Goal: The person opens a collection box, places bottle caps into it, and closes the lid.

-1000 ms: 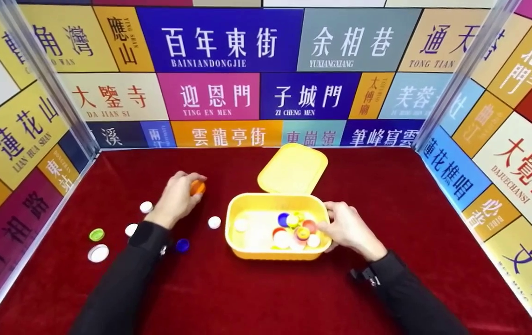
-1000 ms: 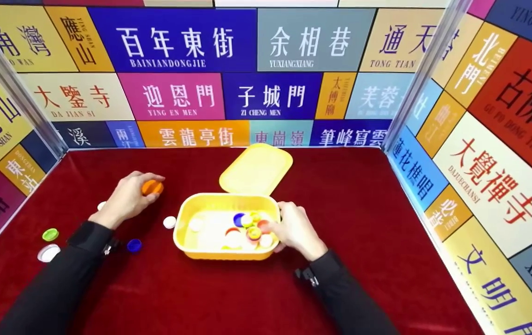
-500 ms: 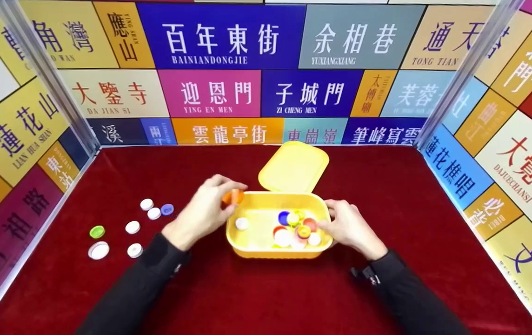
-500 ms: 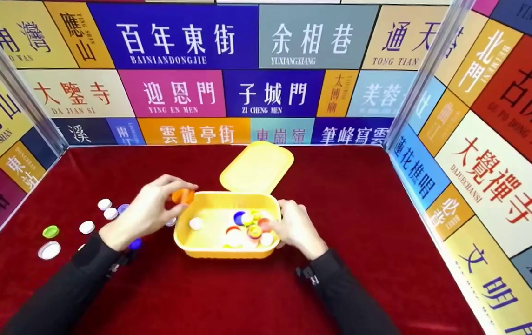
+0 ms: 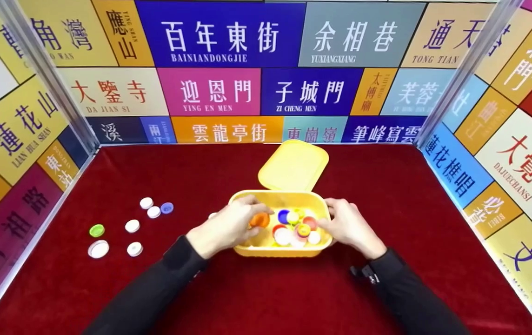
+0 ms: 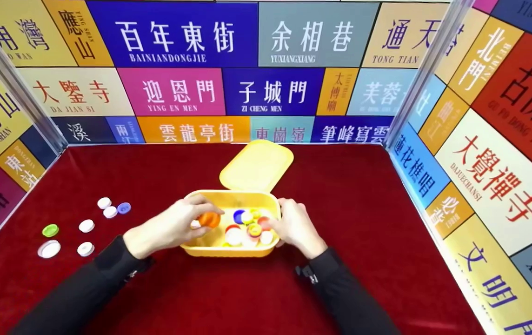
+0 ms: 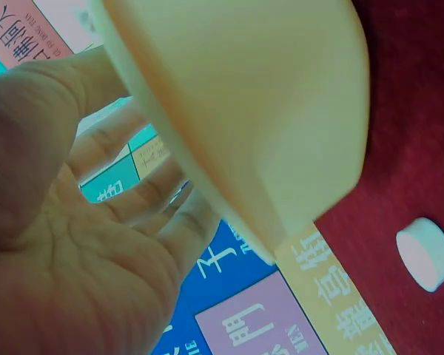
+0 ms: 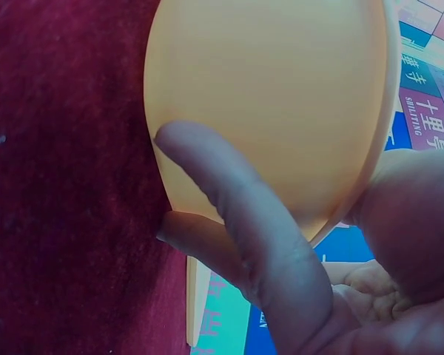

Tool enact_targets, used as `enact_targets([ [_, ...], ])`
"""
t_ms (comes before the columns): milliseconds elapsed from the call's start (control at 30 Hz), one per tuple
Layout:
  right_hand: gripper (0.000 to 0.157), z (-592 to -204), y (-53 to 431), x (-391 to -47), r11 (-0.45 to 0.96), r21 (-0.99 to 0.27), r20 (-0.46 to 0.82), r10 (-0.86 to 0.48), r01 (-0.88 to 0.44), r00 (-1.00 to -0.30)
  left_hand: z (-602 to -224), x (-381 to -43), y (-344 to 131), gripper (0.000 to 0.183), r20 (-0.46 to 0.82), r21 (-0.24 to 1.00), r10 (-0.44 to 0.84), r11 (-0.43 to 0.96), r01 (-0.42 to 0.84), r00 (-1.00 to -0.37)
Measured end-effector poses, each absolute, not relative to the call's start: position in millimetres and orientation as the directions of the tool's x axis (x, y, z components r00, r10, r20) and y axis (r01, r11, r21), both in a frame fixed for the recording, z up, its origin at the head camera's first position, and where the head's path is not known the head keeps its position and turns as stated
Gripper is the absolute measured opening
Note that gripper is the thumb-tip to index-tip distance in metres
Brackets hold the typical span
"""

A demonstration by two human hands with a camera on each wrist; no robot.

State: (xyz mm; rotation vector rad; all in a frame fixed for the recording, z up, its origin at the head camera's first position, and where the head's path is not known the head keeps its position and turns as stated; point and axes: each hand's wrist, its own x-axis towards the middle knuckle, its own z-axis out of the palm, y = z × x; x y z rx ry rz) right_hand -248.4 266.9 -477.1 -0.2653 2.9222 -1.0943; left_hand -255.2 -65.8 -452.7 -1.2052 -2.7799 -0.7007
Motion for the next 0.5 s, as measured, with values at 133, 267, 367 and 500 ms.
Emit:
enact_targets([
  [133, 0.052, -478.3, 267.2, -248.9, 0.749, -0.642, 0.058, -0.164, -0.163, -0.985, -454.1, -255.2, -57.2, 0.039, 0.179, 0.406, 0.711, 0.577, 0.709, -0.680],
  [267, 0.054, -479.4, 267.6, -249.1, 0.757, -0.631, 0.057, -0.171, -0.168, -0.984, -454.6, -253.6, -52.3, 0.040, 0.139, 0.432, 0.708, 0.586, 0.686, -0.693],
  [367, 0.053, -479.6, 267.7, -249.4, 0.758, -0.630, 0.057, -0.170, -0.167, -0.984, -454.7, -252.2, -50.8, 0.042, 0.113, 0.448, 0.692, 0.605, 0.659, -0.713],
  [500, 0.053, -479.6, 267.2, -249.3, 0.742, -0.653, 0.047, -0.161, -0.152, -0.986, -454.8, -251.5, -50.2, 0.043, 0.106, 0.451, 0.682, 0.616, 0.646, -0.724],
])
